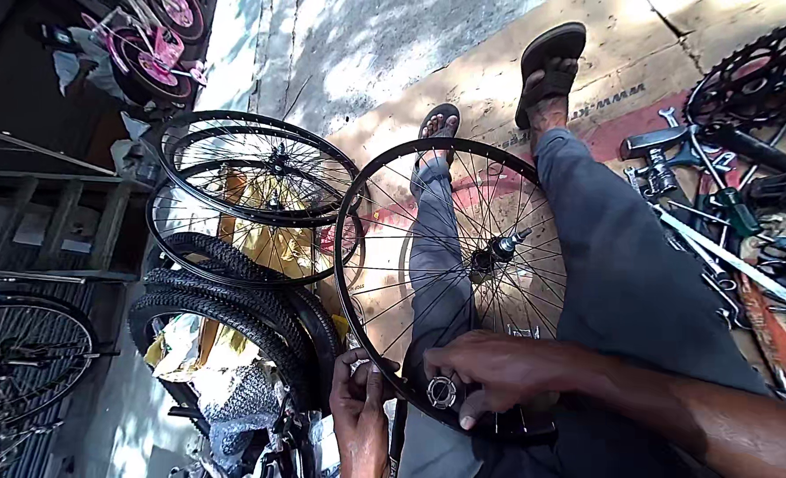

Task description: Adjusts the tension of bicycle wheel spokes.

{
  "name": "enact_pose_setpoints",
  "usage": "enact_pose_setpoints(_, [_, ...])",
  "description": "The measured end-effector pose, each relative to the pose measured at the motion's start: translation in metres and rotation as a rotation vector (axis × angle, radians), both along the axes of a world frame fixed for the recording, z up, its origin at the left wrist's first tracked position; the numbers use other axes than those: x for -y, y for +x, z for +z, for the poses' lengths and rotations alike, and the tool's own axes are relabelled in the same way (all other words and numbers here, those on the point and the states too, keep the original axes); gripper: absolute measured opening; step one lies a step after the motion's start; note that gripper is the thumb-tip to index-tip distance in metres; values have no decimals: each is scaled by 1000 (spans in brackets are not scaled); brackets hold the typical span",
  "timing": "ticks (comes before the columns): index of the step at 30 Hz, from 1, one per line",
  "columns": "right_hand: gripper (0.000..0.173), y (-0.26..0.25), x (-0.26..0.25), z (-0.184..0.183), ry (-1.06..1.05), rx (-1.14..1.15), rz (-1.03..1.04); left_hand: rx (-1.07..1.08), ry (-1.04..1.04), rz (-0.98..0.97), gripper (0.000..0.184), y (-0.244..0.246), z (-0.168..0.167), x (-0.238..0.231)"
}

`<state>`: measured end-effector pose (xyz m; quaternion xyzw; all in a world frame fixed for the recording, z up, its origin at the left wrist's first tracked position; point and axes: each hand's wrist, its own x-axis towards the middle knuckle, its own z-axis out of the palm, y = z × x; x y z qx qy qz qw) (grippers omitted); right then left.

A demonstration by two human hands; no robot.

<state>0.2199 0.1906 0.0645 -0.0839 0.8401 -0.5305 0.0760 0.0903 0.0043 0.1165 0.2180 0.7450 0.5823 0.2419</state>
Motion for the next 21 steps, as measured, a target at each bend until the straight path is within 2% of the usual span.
enact_pose_setpoints(2, [30, 2, 0, -5, -100, -8, -65, 4, -9, 6, 23, 0, -1, 1])
enact_pose_setpoints(3, [24, 1, 7, -5, -77, 13, -143, 8, -13, 12, 23, 0, 0, 1])
enact_pose_setpoints(5, [20, -4, 22, -3, 108, 20, -247, 11, -26, 30, 20, 2, 1, -2])
enact_pose_setpoints(7, [17, -5, 25, -2, 221, -2, -206, 9, -21, 28, 20, 3, 3, -4])
enact_pose_setpoints(8, [19, -4, 19, 0, 179, 9, -142, 8, -10, 21, 21, 4, 3, -3])
enact_pose_setpoints(10, [37, 0, 3, 0, -16, 26, -23, 6, 8, 20, 25, 4, 1, 0])
enact_pose_setpoints(11, [38, 1, -1, -2, -99, 20, -30, 9, 11, 28, 28, 4, 0, 1])
enact_pose_setpoints(12, [32, 1, 1, -5, -137, 21, -80, 14, 8, 40, 29, 4, 0, 1])
enact_pose_setpoints(13, [26, 0, 7, -5, -96, 45, -155, 16, -3, 57, 28, 6, 1, 1])
enact_pose_setpoints(15, [16, -4, 21, -4, 125, 39, -242, 10, -20, 72, 20, 9, 3, -3])
enact_pose_setpoints(17, [13, -5, 22, -1, 233, 12, -184, -1, 8, 60, 17, 8, 2, -4])
enact_pose_setpoints(18, [15, -4, 15, 1, 184, 21, -120, -1, 23, 50, 17, 8, 1, -3])
enact_pose_setpoints(20, [33, 1, 0, 1, -9, 16, -22, -4, 36, 37, 19, 7, -1, -1])
enact_pose_setpoints(21, [33, 2, -1, -2, -93, 9, -37, -7, 34, 43, 19, 8, -1, -1])
